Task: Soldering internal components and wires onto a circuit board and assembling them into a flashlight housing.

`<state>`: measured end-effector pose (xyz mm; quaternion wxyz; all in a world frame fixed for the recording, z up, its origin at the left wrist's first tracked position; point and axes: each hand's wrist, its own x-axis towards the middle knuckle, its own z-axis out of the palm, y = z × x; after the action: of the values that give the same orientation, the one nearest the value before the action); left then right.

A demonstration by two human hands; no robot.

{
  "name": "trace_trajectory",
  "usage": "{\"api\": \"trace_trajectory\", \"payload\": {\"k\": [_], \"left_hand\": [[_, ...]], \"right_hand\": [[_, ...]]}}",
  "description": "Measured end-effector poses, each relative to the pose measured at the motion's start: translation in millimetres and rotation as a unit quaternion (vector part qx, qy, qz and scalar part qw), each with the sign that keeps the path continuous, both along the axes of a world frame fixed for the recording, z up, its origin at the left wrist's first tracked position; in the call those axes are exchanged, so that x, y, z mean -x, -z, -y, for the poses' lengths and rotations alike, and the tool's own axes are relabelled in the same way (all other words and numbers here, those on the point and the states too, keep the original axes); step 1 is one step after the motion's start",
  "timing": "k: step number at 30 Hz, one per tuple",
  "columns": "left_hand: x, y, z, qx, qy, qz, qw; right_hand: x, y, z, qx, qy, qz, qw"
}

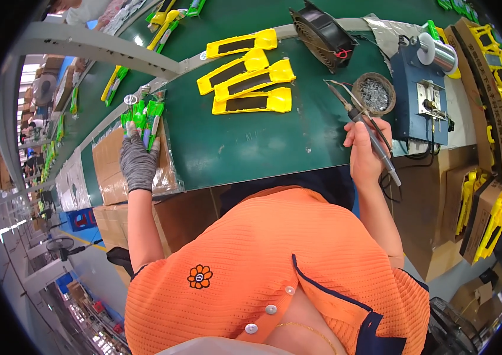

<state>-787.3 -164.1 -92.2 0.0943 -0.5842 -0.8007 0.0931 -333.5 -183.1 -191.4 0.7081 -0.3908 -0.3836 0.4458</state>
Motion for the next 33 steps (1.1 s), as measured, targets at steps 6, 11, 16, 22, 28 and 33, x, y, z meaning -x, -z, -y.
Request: {"api": "trace_trajectory", "payload": {"k": [6, 11, 16, 22, 28, 33], "left_hand": [[-63, 8, -23, -0.125, 0.274, -0.016, 0.953], [-148, 42, -40, -0.098, 0.510, 0.103, 0.848], [-167, 53, -38, -0.045, 0.535, 0.098, 0.838], [-164, 15, -114, -0.158, 0.443, 0.262, 0.843], [-157, 50, -219, 0.049, 0.267, 0.191, 0.943], [-154, 39, -323, -0.292, 0.238, 0.121, 0.918]], "right_hand": [[-2, 4, 4, 0.004, 0.023, -0.008, 1.000], [3, 0, 0, 0.005, 0.019, -0.027, 0.999], [2, 3, 3, -0.004, 0.033, -0.032, 0.999], [-1, 1, 3, 0.007, 0.044, -0.007, 0.999], [0, 1, 1, 0.039, 0.042, 0.015, 0.998], [-4, -2, 5, 0.033, 0.029, 0.003, 0.999]]}}
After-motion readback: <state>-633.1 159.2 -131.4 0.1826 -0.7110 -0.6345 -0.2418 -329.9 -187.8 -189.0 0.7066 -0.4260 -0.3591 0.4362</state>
